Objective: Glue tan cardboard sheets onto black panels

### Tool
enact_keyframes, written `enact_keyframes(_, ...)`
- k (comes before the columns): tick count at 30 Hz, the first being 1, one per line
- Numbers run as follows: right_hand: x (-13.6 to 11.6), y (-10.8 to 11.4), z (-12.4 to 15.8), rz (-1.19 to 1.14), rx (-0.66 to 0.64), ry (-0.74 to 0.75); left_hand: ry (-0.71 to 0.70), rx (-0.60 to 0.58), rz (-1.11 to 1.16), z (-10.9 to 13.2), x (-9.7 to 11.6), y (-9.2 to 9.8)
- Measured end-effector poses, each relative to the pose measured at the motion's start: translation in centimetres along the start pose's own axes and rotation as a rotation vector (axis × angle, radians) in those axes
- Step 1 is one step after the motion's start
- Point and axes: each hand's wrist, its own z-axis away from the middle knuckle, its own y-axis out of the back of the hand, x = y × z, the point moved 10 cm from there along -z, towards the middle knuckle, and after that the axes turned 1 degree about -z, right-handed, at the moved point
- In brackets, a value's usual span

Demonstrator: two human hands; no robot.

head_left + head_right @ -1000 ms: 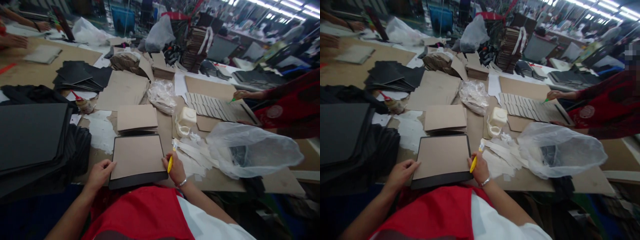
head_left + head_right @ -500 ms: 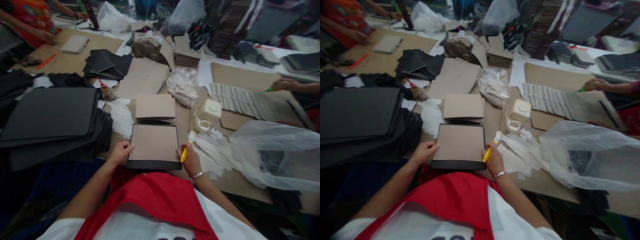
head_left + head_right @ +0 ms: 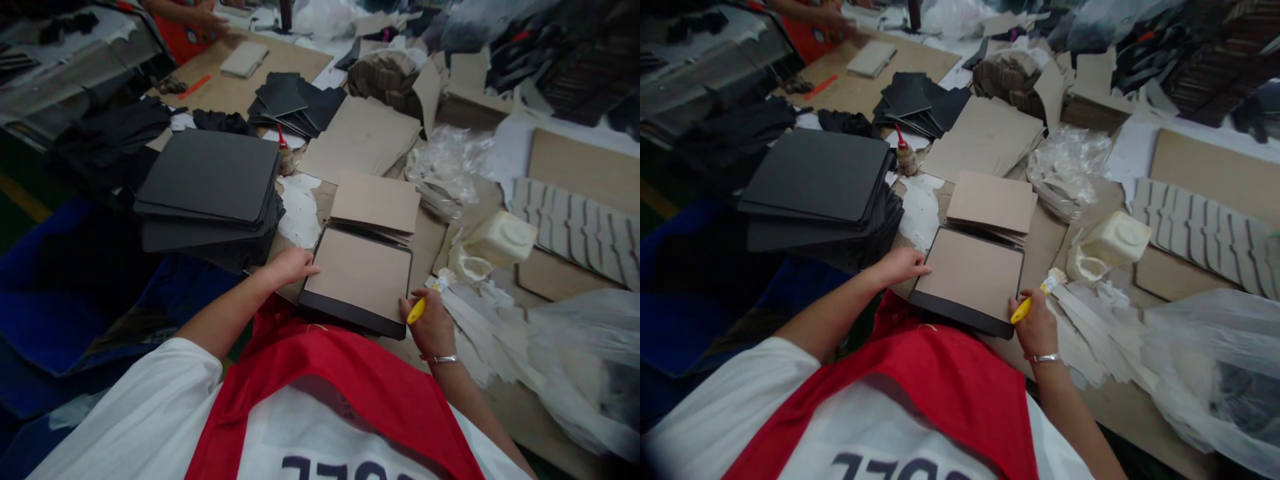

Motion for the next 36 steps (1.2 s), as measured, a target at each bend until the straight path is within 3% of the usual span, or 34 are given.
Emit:
enact_keyframes(2, 0.1, 0.7, -0.3, 0.095, -0.012, 0.007, -0.018, 0.099, -0.088, 0.4, 0.7, 1.3)
enact_keyframes(4, 0.0, 2.4, -0.9, 0.166, 0.026, 0.023, -0.158, 0.204, -0.168, 0.9, 2.8, 2.3)
enact_keyframes(6, -0.7, 4.7, -1.8, 0.124, 0.088, 0.050, -0.376, 0.202, -0.229, 1.4, 5.4, 1.5)
enact_keyframes(9, -2.9, 6.7, -3.9, -0.235, 0.081, 0.057, -0.567, 0.110, -0.265, 1.8, 7.7, -0.8)
enact_keyframes(11, -5.4, 5.7, -5.7, -0.578, -0.039, 0.018, -0.589, 0.113, -0.264, 1.8, 8.2, -1.3)
enact_keyframes(13, -9.0, 2.8, -7.4, -0.834, -0.212, -0.033, -0.596, 0.142, -0.257, 1.9, 8.6, -1.3)
enact_keyframes(16, -13.5, -1.9, -9.3, -0.944, -0.349, -0.094, -0.597, 0.175, -0.271, 2.2, 9.0, -1.1)
enact_keyframes(18, -14.5, -4.0, -10.1, -0.912, -0.366, -0.123, -0.592, 0.187, -0.280, 2.4, 9.2, -0.9)
enact_keyframes(21, -11.9, -4.3, -10.7, -0.836, -0.330, -0.178, -0.581, 0.182, -0.258, 2.6, 9.2, -0.8)
enact_keyframes(27, -0.5, 1.7, -8.6, -0.786, -0.122, -0.354, -0.552, 0.181, -0.242, 2.2, 9.3, -0.6)
enact_keyframes(30, 2.0, 4.3, -7.0, -0.786, -0.045, -0.389, -0.508, 0.138, -0.353, 1.6, 10.8, -0.9)
enact_keyframes(33, 3.2, 7.3, -5.6, -0.850, 0.021, -0.319, -0.421, 0.083, -0.484, 1.0, 12.2, -1.7)
enact_keyframes(36, 6.5, 10.1, -3.3, -0.849, 0.126, -0.266, -0.344, 0.080, -0.545, 0.7, 13.0, -2.2)
